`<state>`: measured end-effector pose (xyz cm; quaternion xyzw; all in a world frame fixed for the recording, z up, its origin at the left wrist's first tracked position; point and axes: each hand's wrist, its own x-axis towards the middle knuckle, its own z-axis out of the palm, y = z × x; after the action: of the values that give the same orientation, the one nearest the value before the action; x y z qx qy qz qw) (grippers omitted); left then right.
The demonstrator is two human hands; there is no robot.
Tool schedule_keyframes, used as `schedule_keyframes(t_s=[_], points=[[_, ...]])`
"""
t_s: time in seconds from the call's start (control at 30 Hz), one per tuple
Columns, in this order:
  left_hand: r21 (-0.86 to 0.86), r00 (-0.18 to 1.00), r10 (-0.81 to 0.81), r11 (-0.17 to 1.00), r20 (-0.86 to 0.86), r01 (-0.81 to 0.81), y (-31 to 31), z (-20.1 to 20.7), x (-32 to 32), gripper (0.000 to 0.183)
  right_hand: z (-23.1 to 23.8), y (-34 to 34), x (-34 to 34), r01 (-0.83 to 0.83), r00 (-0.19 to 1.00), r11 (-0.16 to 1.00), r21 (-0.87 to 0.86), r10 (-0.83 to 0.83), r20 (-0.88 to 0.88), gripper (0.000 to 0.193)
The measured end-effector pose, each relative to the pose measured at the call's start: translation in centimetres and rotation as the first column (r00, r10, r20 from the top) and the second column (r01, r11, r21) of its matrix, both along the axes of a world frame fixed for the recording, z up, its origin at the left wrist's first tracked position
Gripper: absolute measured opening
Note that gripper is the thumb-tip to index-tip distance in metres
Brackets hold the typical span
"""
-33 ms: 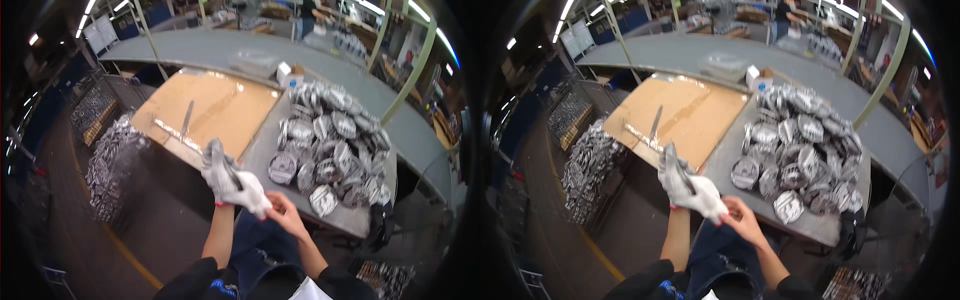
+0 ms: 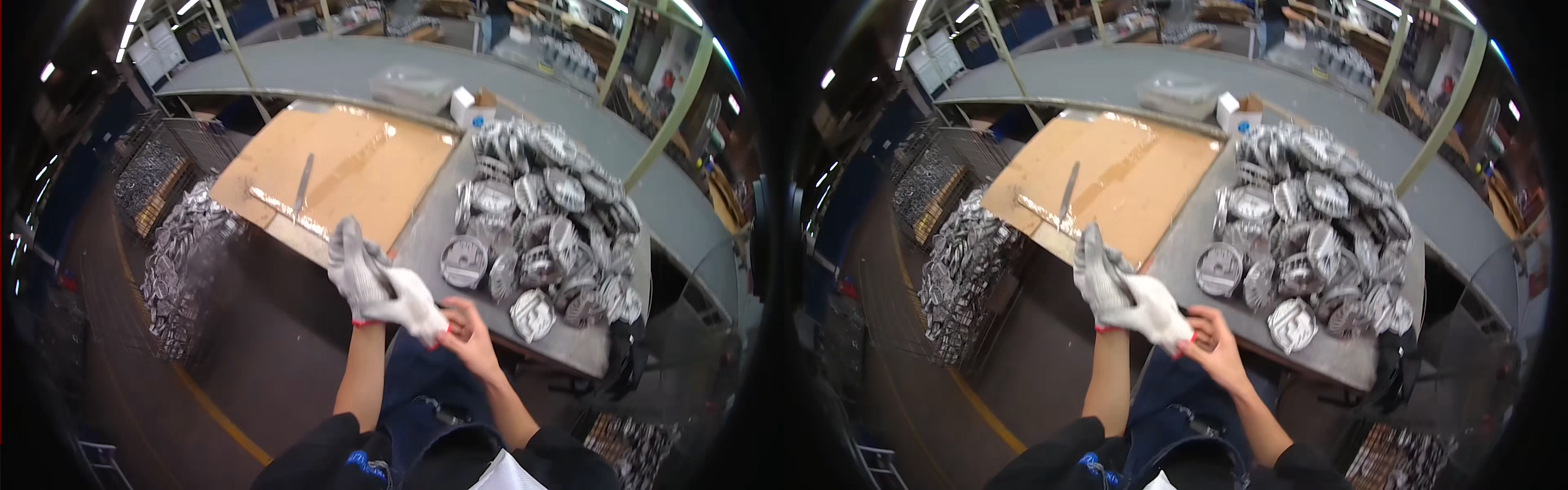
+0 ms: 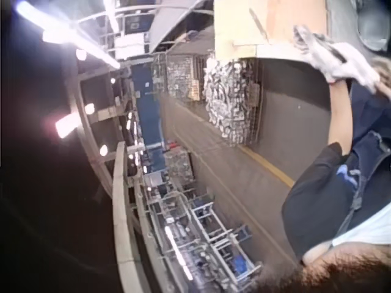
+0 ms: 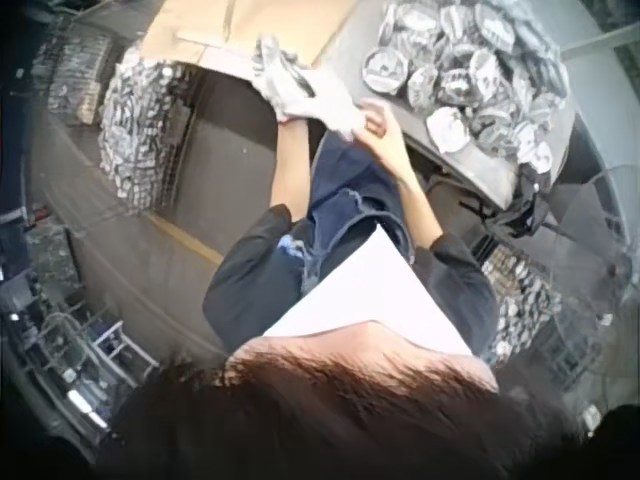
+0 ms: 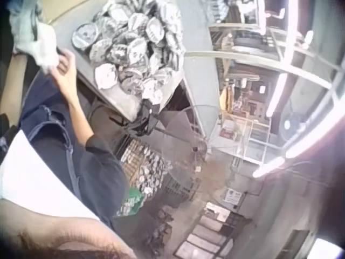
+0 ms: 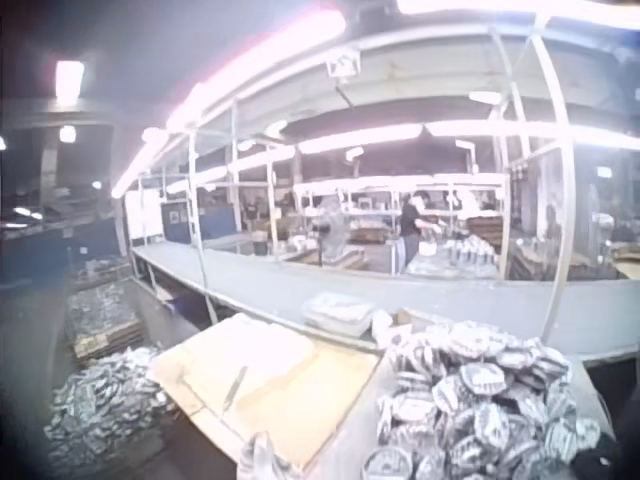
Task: The person files the edges of circular metal components by hand with a hand file to remove burrs and imperfections, bracing each component on a cardboard surface.
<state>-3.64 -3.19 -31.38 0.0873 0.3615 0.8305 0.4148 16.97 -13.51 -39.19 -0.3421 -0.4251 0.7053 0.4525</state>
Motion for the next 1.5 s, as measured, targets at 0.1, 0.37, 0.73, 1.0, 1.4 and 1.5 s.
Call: schedule_keyframes(t_s=[0.1, 0.37, 0.73, 1.0, 1.4, 1.5], points=[[-0.009, 0.998, -0.059, 0.998, 0.013, 0.060, 2.4, -1.9, -0.7, 0.025, -1.8, -0.1, -1.9, 0.270, 0.950, 0.963, -0.011, -0.268, -0.157, 0.088], [-0.060, 0.955, -0.285, 0.958, -0.079, 0.281, 4.2, -5.0, 1.2, 0.027, -3.3, 0.1, -4.2, 0.565, 0.386, 0.481, 0.671, -0.872, 0.300, 0.013], [-0.330, 0.188, -0.424, 0.861, -0.886, 0.388, -8.2, -5.5, -0.3, 0.008, -1.5, 0.6, -1.9, 0.546, 0.746, 0.799, 0.253, -0.601, 0.286, 0.015], [-0.441, -0.226, -0.379, 0.788, -0.897, 0.430, -10.1, -8.7, 5.5, 0.017, -0.3, -3.3, 0.4, 0.387, 0.845, 0.808, 0.443, -0.504, 0.180, 0.019], [-0.330, -0.414, 0.098, 0.452, -0.905, 0.829, -12.0, -5.2, 11.6, 0.029, -3.4, -3.5, 7.9, 0.201, 0.791, 0.976, -0.088, -0.215, -0.573, 0.055], [-0.271, -0.393, 0.164, 0.489, -0.905, 0.829, -11.4, -3.3, 11.4, 0.027, -4.0, -3.8, 8.0, 0.387, 0.906, 0.890, -0.242, -0.416, -0.078, 0.055]])
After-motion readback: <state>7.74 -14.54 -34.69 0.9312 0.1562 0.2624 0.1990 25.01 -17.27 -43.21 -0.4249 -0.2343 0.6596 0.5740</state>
